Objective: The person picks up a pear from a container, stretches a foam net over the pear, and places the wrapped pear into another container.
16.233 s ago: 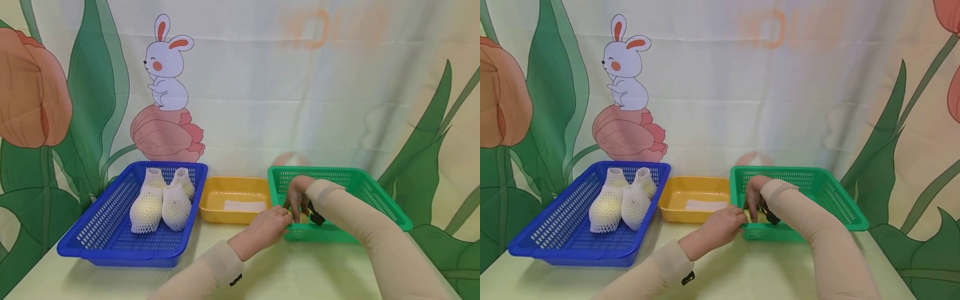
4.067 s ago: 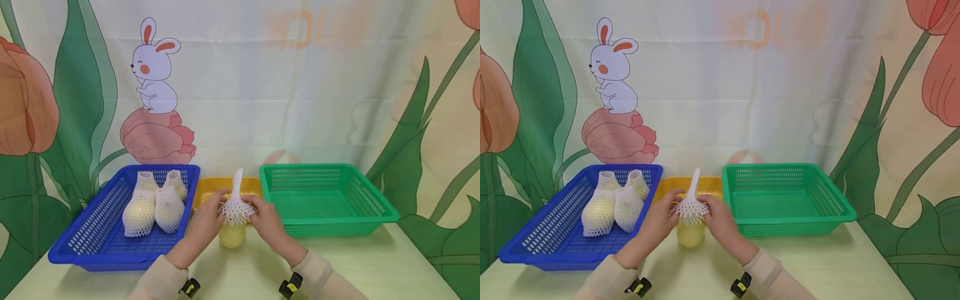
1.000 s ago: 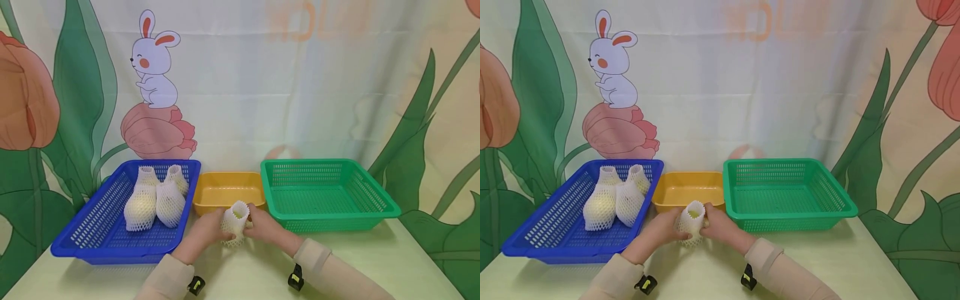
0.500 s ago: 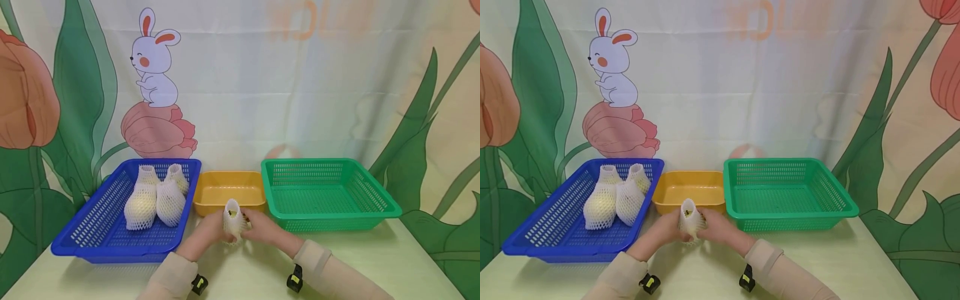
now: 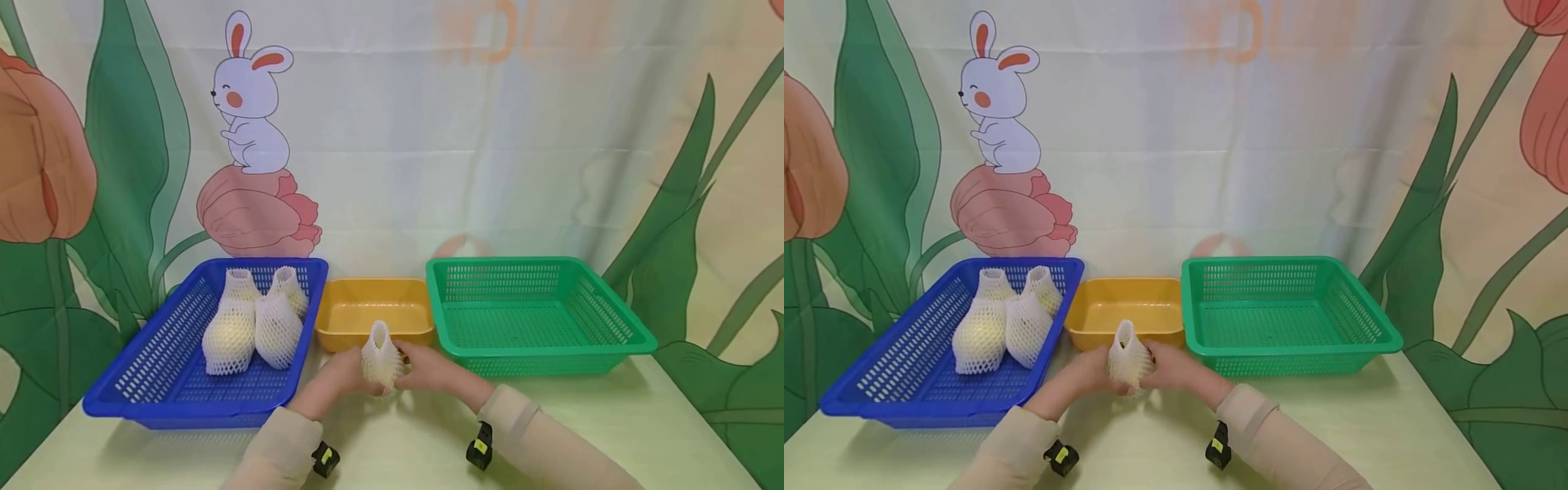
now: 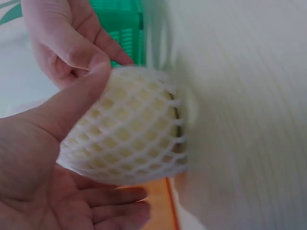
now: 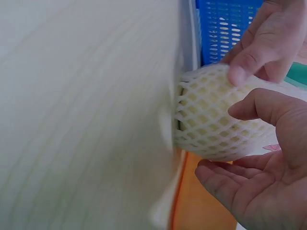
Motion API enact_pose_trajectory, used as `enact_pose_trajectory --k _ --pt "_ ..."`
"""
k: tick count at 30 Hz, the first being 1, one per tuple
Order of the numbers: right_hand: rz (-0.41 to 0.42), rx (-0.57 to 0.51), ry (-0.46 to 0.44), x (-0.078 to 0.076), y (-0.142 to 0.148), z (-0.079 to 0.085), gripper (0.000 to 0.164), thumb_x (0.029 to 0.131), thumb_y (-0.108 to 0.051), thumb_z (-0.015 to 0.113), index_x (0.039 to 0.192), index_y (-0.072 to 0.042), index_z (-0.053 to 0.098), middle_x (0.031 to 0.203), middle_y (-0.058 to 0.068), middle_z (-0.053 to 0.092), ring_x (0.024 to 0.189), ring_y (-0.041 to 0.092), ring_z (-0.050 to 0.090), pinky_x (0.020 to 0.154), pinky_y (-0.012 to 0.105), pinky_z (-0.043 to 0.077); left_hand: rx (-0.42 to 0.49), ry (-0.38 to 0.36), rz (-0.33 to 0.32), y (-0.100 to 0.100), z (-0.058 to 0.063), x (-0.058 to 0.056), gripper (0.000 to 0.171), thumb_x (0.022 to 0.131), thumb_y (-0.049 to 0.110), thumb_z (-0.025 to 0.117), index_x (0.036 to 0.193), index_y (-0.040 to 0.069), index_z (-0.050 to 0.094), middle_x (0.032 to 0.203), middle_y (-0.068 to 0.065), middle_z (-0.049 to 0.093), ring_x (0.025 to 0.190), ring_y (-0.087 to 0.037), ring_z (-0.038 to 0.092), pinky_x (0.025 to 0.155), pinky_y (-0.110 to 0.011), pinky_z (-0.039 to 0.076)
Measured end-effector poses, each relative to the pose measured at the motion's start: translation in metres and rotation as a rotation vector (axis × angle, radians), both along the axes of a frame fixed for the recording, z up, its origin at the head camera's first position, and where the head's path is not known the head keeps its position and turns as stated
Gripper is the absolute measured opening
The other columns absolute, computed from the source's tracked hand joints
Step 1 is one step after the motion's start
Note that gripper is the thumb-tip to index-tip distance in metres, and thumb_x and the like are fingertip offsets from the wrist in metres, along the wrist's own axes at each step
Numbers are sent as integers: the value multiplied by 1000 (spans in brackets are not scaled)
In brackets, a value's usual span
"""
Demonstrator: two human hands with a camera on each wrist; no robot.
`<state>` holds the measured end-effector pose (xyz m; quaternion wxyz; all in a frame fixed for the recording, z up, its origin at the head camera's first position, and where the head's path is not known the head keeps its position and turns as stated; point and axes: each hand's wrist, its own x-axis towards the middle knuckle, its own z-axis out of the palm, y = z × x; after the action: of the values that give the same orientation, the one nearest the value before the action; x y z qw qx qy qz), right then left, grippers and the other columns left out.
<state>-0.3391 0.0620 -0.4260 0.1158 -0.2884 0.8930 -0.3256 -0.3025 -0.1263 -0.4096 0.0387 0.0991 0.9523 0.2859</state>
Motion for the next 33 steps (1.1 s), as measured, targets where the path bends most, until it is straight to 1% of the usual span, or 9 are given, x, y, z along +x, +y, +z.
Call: enact_pose_trajectory --k 3,5,8,11,16,19,23,26,33 --pt "-4 -7 9 0 4 0 78 86 -12 75 152 9 37 144 28 58 128 43 61 106 53 53 103 42 -17 1 3 2 86 72 22 92 137 -13 47 119 -27 67 106 -37 67 96 -52 56" --pt "-7 -6 11 2 7 -1 79 87 -11 74 153 10 36 145 29 56 128 45 61 104 53 54 160 70 -29 3 5 2 88 72 19 92 140 -12 45 120 -26 67 106 -36 67 96 -52 56" --pt "-4 -7 -9 6 12 -2 77 86 -5 69 153 12 34 147 31 53 128 47 60 103 54 55 167 97 -34 7 5 0 73 71 14 92 129 -10 53 108 -20 70 95 -30 66 89 -48 57" --pt "-10 4 -28 12 15 0 77 83 -3 67 151 13 35 147 32 52 128 48 60 103 55 54 140 79 -15 10 4 -2 64 71 12 92 121 -7 57 103 -18 70 91 -28 65 86 -46 57" --pt "-47 11 -47 20 20 4 74 84 -4 67 150 13 38 147 33 52 129 49 58 107 56 51 140 40 -8 14 1 -7 71 68 9 93 125 -10 55 108 -20 69 95 -29 65 92 -48 57" --pt "-58 3 -61 22 22 6 73 85 -5 68 150 13 38 146 34 52 129 50 58 108 57 50 162 29 -7 16 -2 -9 76 67 8 93 129 -12 52 110 -21 68 97 -29 65 95 -48 56" --pt "-48 6 -61 25 23 6 73 86 -6 70 149 13 38 146 34 52 129 49 58 108 56 50 220 28 -6 17 -7 -10 80 66 3 92 131 -13 49 111 -21 67 98 -29 64 97 -49 55" --pt "-34 14 -46 27 25 6 73 87 -7 71 149 13 39 146 34 52 129 48 59 107 56 51 239 35 -1 19 -9 -9 82 64 1 90 132 -13 47 111 -21 66 96 -28 63 95 -48 56" --pt "0 7 -15 36 27 14 70 90 -9 71 149 12 40 147 33 52 130 48 58 105 57 52 226 42 32 20 -8 -8 89 64 4 90 136 -13 42 111 -21 65 94 -30 63 93 -48 57"
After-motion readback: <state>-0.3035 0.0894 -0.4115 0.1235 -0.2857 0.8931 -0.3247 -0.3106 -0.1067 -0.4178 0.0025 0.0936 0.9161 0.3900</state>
